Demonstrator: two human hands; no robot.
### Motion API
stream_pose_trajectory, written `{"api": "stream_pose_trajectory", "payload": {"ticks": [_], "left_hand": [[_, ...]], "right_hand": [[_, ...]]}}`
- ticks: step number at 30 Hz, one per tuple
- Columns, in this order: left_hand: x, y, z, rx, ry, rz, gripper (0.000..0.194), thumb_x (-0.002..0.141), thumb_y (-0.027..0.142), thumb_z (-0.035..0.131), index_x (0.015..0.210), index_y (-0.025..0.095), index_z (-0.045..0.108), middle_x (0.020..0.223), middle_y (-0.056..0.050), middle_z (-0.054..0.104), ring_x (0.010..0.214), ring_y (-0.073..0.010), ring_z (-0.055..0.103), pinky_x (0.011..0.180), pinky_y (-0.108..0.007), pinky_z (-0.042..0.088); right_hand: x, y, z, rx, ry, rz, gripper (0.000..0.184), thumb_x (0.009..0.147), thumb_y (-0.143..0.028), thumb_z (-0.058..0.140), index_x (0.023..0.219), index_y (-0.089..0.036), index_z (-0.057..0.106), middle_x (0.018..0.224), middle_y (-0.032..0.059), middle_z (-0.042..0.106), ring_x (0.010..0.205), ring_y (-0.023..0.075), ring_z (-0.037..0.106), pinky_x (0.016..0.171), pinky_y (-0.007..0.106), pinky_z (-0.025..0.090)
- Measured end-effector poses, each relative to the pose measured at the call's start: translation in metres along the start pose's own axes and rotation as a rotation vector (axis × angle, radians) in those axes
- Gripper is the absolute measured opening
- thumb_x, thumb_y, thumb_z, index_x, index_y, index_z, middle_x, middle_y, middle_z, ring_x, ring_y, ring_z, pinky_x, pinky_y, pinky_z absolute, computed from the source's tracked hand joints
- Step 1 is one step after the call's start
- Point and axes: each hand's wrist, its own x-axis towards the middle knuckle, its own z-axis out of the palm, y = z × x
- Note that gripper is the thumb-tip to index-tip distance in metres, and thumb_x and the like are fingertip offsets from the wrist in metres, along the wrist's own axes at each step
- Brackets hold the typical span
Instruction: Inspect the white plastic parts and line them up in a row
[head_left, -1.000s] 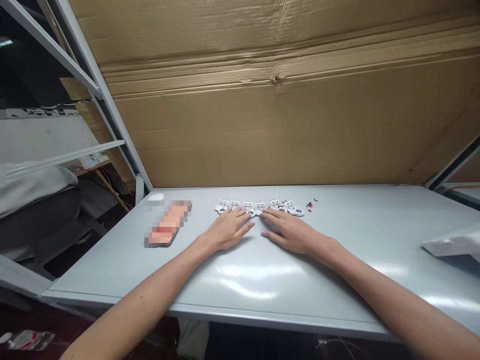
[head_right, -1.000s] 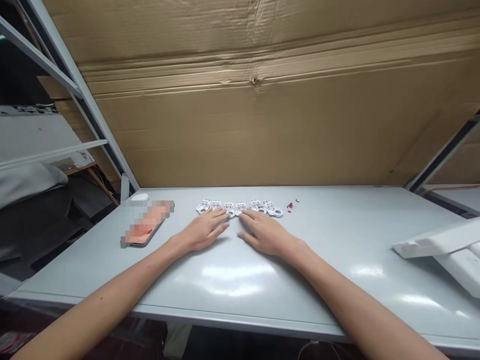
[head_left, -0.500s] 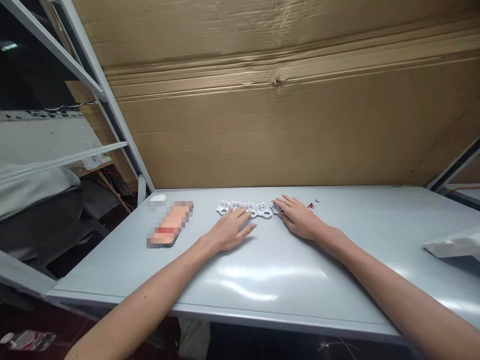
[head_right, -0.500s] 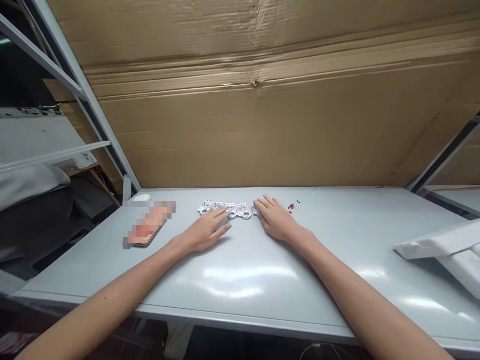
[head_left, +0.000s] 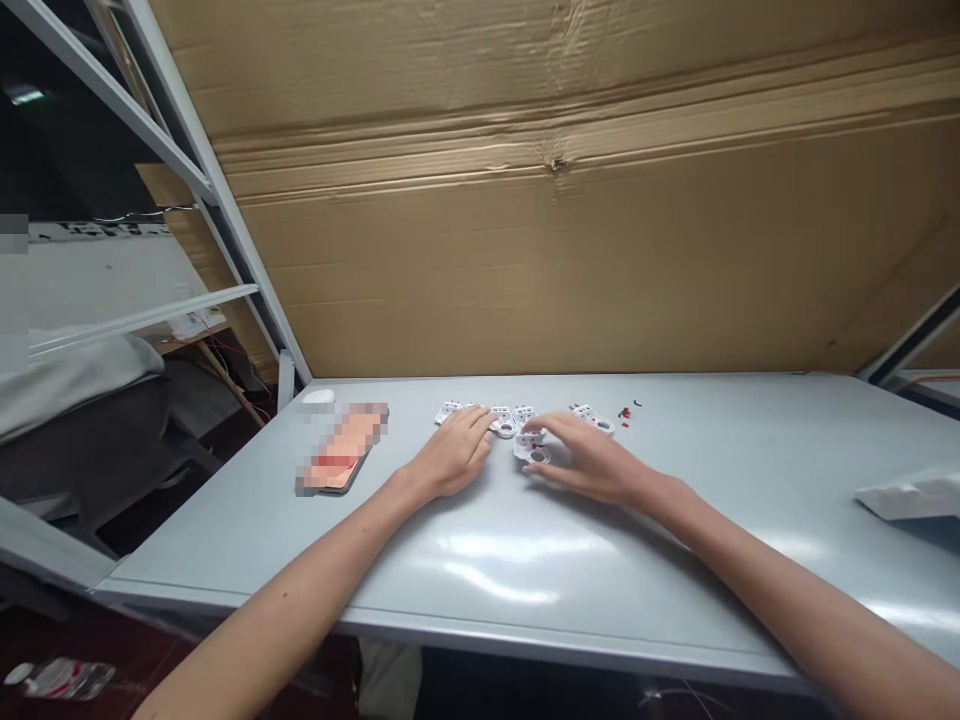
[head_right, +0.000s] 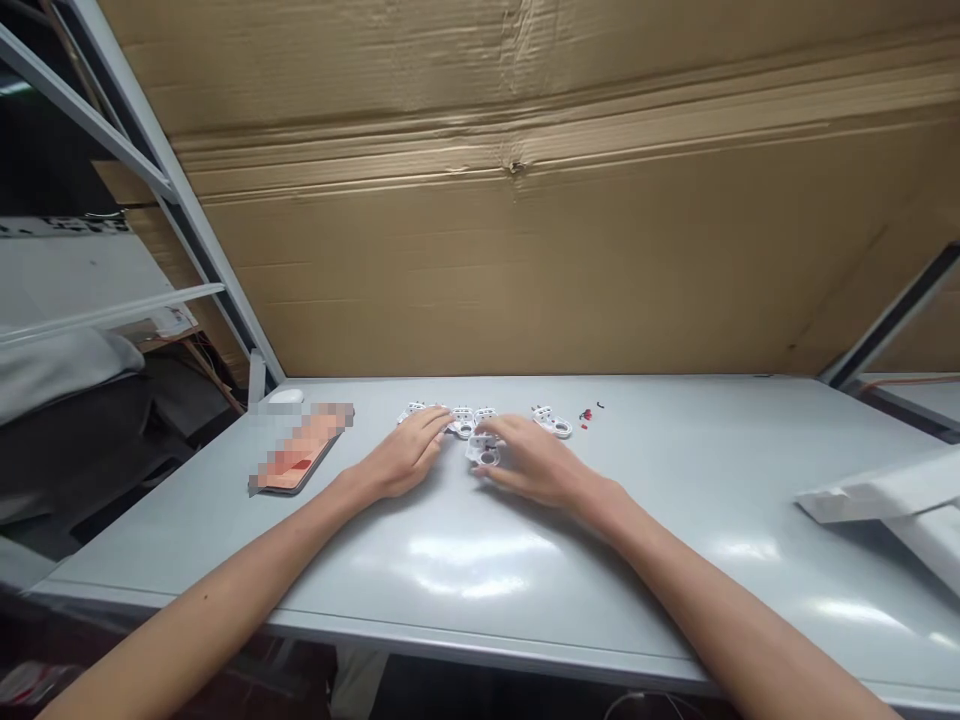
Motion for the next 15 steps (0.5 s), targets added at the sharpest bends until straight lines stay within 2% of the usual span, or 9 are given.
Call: {"api": "stream_pose_trajectory", "payload": {"ticks": [4,7,10,15], "left_hand": [[0.001,0.001,0.000,0.012,0.035,-0.020,0.043,0.105,0.031,0.026,0.134,0.014,0.054,0.142,-0.013,0.055,0.137,-0.0255,0.045,0.115,-0.045,0.036],[0.002,0.003,0.000,0.023,0.034,0.003,0.043,0.106,0.034,0.029,0.129,0.016,0.060,0.140,-0.013,0.057,0.135,-0.0275,0.047,0.112,-0.047,0.039],[0.002,0.005,-0.001,0.020,0.032,0.079,0.039,0.104,0.036,0.037,0.129,0.018,0.061,0.139,-0.013,0.057,0.134,-0.0283,0.047,0.112,-0.047,0.039],[-0.001,0.007,-0.001,-0.037,0.006,0.192,0.046,0.096,0.049,0.055,0.130,0.019,0.061,0.142,-0.015,0.054,0.135,-0.0321,0.046,0.113,-0.048,0.038]], "right_hand": [[0.001,-0.012,0.004,0.043,-0.078,-0.030,0.031,0.090,-0.043,0.062,0.113,-0.023,0.063,0.106,0.0106,0.069,0.094,0.0271,0.065,0.080,0.042,0.054],[0.001,-0.007,0.005,0.050,-0.052,-0.095,0.027,0.090,-0.042,0.062,0.110,-0.024,0.068,0.116,0.0108,0.068,0.104,0.0280,0.064,0.089,0.043,0.053],[-0.001,0.002,0.005,0.007,0.015,-0.101,0.022,0.093,-0.033,0.058,0.109,-0.026,0.073,0.125,0.0114,0.066,0.112,0.0283,0.063,0.093,0.044,0.051],[0.000,0.006,0.006,0.018,0.017,-0.111,0.024,0.092,-0.019,0.055,0.097,-0.023,0.078,0.110,0.0115,0.071,0.097,0.0253,0.068,0.082,0.039,0.055]]}}
